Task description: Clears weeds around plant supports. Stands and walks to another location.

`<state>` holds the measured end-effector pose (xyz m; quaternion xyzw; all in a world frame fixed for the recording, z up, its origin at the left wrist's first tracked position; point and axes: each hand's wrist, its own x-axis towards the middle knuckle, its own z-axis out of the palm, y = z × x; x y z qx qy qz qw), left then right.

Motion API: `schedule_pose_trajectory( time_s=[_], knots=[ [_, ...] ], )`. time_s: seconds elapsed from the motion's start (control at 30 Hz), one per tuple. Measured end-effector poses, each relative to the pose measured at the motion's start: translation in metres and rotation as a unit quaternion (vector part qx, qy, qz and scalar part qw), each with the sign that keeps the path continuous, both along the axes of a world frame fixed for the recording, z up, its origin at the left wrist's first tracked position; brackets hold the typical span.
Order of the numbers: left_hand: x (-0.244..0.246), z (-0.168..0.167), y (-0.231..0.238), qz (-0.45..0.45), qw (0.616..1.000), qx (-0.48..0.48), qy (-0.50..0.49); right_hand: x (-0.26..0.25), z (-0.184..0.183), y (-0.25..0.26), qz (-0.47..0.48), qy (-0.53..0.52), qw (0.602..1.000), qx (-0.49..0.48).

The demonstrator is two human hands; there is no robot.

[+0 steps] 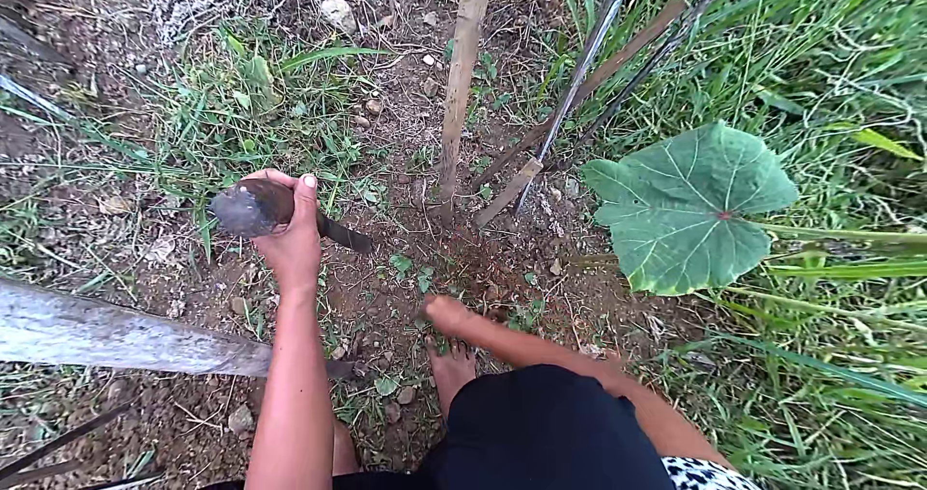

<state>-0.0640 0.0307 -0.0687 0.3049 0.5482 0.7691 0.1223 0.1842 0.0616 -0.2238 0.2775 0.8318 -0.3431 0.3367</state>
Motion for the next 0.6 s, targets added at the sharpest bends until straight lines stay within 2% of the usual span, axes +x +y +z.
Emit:
schedule_pose_trajectory(
  time_s=[0.1, 0.27, 0.33, 0.4, 0.6],
  knots=[
    [0.001, 0.001, 0.003, 0.009, 1.0, 0.004, -0.005, -0.004, 0.008, -0.026, 0.005, 0.014, 0.999, -0.032],
    [0.0, 0.0, 0.002, -0.001, 1.0, 0.026, 0.009, -0.002, 0.041, 0.01, -0.121, -0.052, 0.985, 0.115],
    [-0.001, -0.001, 0.001, -0.001, 1.0, 0.026, 0.008, 0.005, 0.037, 0.027, -0.164, -0.082, 0.97, 0.157],
    [0.0, 0.0, 0.001, 0.004, 1.0, 0.013, 0.005, 0.011, 0.029, 0.034, -0.183, -0.104, 0.965, 0.158],
    [0.002, 0.0, 0.004, 0.008, 1.0, 0.012, 0.014, 0.014, 0.007, -0.005, -0.094, -0.05, 0.992, 0.07]
  ],
)
